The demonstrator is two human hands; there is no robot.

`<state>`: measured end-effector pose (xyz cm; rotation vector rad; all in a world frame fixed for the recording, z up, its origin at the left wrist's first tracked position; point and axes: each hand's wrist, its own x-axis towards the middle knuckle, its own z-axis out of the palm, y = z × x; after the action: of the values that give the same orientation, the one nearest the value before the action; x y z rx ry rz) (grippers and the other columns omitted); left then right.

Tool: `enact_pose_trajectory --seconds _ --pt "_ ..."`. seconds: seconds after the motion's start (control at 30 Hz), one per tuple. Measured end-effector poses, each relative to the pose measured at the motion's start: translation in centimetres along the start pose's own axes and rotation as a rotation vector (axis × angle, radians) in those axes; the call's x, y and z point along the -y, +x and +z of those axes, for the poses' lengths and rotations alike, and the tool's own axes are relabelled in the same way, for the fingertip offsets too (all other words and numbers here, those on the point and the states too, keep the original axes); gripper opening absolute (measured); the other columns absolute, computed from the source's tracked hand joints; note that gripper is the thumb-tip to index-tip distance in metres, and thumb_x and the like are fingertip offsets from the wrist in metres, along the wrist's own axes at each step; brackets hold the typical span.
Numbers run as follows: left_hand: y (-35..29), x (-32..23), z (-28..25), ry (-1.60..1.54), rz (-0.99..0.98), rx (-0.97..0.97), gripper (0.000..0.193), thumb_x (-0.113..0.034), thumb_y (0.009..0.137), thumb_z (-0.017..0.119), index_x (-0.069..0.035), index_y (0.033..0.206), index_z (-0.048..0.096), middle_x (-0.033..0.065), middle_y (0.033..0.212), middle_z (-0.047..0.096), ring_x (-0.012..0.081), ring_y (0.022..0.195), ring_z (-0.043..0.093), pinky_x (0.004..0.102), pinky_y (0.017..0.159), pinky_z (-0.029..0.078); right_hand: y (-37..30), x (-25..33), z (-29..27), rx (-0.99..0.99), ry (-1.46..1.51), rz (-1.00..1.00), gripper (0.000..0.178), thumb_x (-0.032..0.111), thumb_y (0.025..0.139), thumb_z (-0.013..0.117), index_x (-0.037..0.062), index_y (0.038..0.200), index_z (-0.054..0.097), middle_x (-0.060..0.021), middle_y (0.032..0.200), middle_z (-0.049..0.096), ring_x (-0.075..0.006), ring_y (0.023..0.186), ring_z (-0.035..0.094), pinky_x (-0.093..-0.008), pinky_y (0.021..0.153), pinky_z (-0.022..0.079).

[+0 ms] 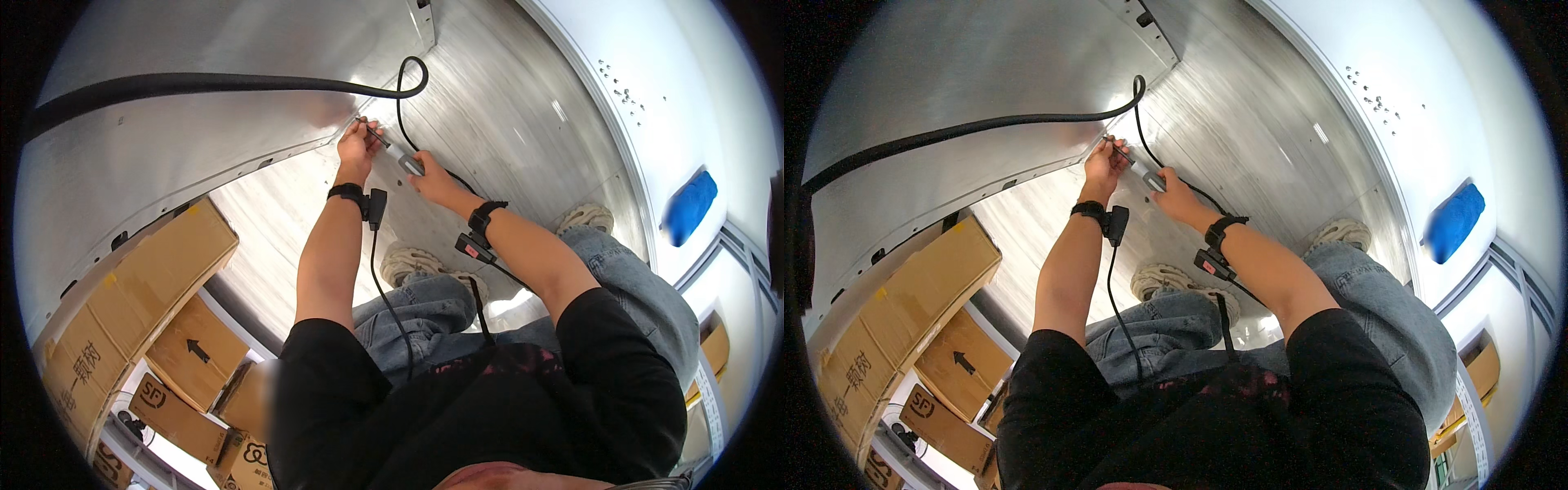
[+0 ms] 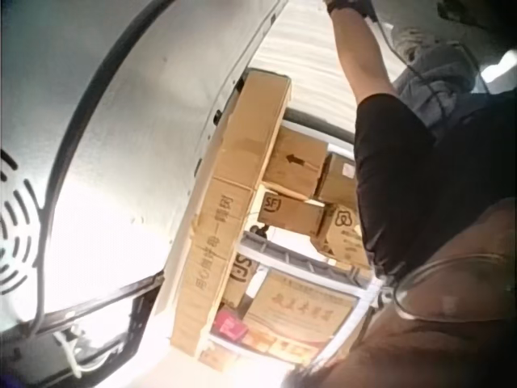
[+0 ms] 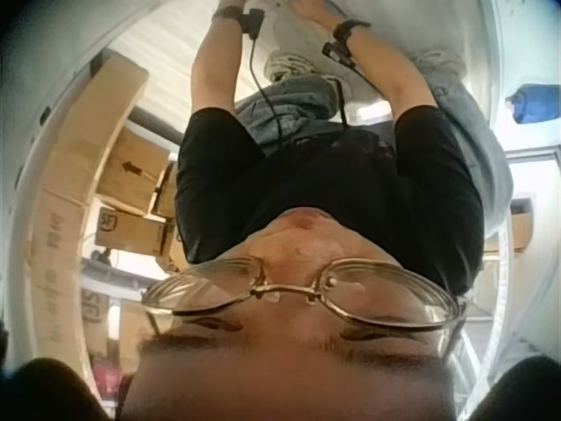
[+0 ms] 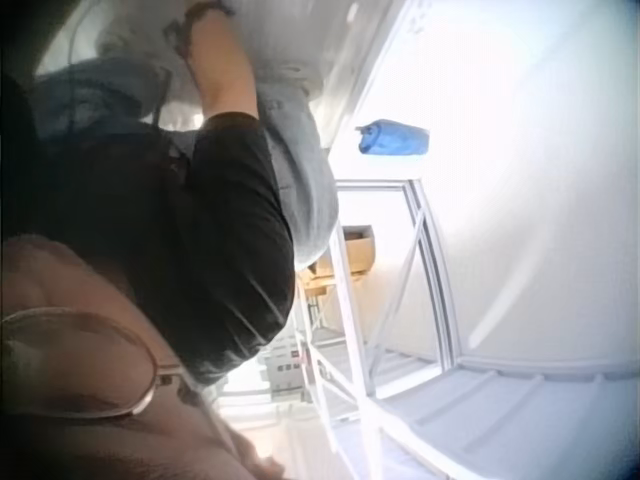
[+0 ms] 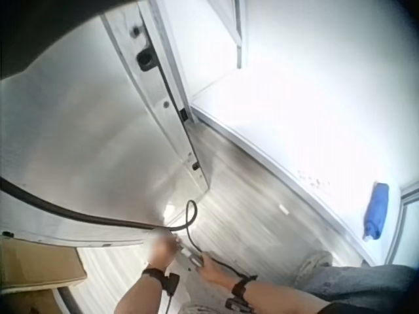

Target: The person uses a screwdriver to remove multiple screws from the back panel of a large white appliance. After unscrewing all fasteners, the person detaches and removes the metal back panel, exposing the internal components.

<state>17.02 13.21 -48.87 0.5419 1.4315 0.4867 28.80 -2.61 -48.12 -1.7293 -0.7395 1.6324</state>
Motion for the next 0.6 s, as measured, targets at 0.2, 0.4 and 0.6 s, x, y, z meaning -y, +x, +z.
enact_pose_trajectory --seconds 0.2,0.4,0.6 --pt "0.2 -0.5 -0.9 0.019 0.000 0.043 0.019 -0.012 0.097 0.042 -0.013 0.112 0.054 0.0019 0.093 0.065 0.0136 0.077 0.061 0.0259 0.063 0.048 0.5 -0.4 0.6 0.034 0.138 0.083 0.042 0.020 0.088 0.058 0.0053 0.123 0.039 -0.0160 0.097 0.059 -0.0223 0.071 0.060 -0.0372 0.067 0.047" --pt "1.3 -0.2 -2.0 0.062 0.003 0.027 0.022 -0.009 0.094 0.048 -0.011 0.115 0.055 0.0030 0.087 0.067 0.0095 0.063 0.057 0.0236 0.056 0.047 -0.2 1.3 0.5 0.106 0.210 0.187 0.041 0.019 0.091 0.055 0.0035 0.125 0.038 -0.0108 0.098 0.056 -0.0153 0.068 0.057 -0.0313 0.063 0.048" --pt "0.8 -1.2 -1.5 0.118 -0.016 -0.025 0.022 -0.010 0.094 0.048 -0.013 0.115 0.055 0.0015 0.084 0.066 0.0093 0.061 0.054 0.0241 0.057 0.047 -0.1 1.4 0.9 0.131 0.267 0.230 0.041 0.019 0.093 0.053 0.0042 0.127 0.037 -0.0093 0.097 0.056 -0.0144 0.070 0.057 -0.0301 0.063 0.048"
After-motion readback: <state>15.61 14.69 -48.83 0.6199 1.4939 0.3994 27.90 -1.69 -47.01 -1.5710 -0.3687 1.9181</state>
